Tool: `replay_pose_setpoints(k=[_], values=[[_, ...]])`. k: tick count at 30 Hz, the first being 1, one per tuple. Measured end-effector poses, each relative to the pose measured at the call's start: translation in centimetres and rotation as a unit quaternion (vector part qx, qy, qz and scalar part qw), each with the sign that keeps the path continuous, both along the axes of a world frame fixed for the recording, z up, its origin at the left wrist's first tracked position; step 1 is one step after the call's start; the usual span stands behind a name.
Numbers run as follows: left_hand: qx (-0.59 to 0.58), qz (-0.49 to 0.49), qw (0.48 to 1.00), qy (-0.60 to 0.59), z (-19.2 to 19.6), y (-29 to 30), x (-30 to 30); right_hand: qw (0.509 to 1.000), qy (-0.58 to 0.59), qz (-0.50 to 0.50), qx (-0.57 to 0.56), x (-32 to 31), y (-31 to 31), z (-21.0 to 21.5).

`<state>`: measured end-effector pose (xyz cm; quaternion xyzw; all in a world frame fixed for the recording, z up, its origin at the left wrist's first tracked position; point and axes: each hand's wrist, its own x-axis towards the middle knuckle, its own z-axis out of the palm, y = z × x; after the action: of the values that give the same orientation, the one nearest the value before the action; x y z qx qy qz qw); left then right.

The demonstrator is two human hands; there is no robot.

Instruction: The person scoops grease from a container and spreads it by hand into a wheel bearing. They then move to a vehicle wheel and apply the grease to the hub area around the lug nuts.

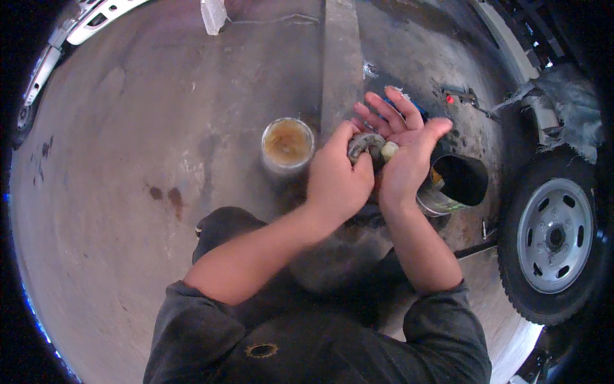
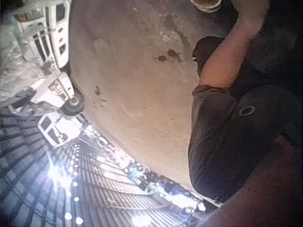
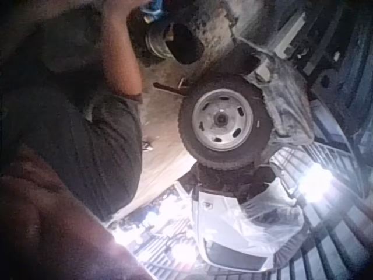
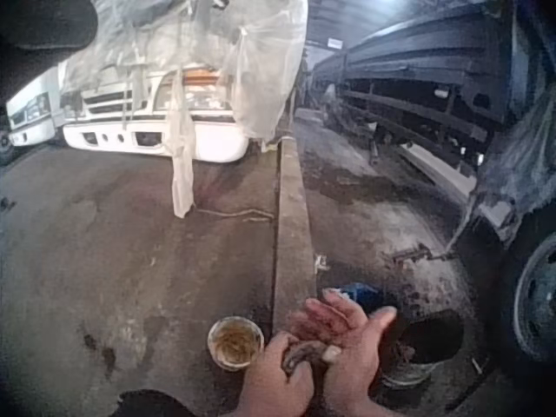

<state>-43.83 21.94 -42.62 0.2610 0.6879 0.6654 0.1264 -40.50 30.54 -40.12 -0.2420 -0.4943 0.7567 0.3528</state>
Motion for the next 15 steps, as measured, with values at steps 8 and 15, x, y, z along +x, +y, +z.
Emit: replay_pose_setpoints(k=[8, 15], values=[[0.029, -0.107, 0.993, -0.028, -0.2, -0.3, -0.2, 0.979, -0.123, 0.12, -0.107, -0.6, 2.8, -1.4], [0.066, -0.091, 0.943, -0.312, -0.6, 0.2, -0.3, 0.97, 0.081, 0.185, -0.135, 0.3, 2.9, -0.6]])
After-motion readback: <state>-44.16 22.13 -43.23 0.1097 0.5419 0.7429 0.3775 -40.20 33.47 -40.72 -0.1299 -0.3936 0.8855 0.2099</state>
